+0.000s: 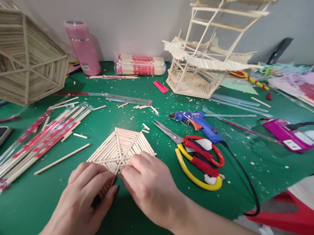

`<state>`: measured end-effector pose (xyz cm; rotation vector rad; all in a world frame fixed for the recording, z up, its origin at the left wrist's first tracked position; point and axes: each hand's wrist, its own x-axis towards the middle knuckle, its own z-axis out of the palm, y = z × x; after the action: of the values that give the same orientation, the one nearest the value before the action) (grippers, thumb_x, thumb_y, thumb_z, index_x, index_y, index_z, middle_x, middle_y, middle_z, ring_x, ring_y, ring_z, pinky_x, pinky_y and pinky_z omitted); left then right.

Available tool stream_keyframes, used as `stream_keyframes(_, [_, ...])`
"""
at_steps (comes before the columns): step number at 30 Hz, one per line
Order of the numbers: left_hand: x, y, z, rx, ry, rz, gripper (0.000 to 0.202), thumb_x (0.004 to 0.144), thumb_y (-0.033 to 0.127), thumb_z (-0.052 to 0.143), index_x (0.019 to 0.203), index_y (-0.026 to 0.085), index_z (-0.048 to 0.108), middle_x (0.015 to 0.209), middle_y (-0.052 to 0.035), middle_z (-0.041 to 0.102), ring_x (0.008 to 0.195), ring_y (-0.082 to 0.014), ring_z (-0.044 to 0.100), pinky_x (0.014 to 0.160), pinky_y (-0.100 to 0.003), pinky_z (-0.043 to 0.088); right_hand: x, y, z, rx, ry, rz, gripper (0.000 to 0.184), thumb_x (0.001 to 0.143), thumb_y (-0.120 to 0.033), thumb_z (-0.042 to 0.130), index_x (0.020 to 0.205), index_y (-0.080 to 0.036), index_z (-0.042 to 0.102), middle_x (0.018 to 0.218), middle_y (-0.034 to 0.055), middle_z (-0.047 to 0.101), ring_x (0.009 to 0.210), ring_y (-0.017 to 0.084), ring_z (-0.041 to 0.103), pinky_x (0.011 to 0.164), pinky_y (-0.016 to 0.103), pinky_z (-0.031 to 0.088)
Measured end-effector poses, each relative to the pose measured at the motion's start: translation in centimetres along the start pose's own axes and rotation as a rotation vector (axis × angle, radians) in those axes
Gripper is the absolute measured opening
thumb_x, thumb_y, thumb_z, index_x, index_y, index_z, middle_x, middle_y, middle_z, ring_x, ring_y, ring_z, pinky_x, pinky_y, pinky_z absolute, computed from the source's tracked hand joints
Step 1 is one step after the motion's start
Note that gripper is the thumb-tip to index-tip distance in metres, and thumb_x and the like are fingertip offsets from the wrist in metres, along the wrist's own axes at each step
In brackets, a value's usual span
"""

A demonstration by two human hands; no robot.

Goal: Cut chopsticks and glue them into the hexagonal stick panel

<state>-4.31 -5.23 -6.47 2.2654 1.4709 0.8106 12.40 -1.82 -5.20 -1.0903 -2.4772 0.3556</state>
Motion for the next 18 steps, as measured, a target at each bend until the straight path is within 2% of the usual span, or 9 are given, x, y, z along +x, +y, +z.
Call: stream_keyframes(18, [0.13,-0.10,-0.03,0.061,-0.035,0.003,0.013,0.084,0.013,0.043,0.079,0.019,0.054,0.077,-0.0032,0.052,0.074,-0.0199,0.043,0.064,-0.036,0.034,-0.11,0.07,0.40,-0.053,0.068,-0.027,0.019,0.086,-0.012,0.046,0.081,-0.014,0.064,0.067,0.0041,0.055,0.064,0.016,0.046,0.057,0.028,0.037])
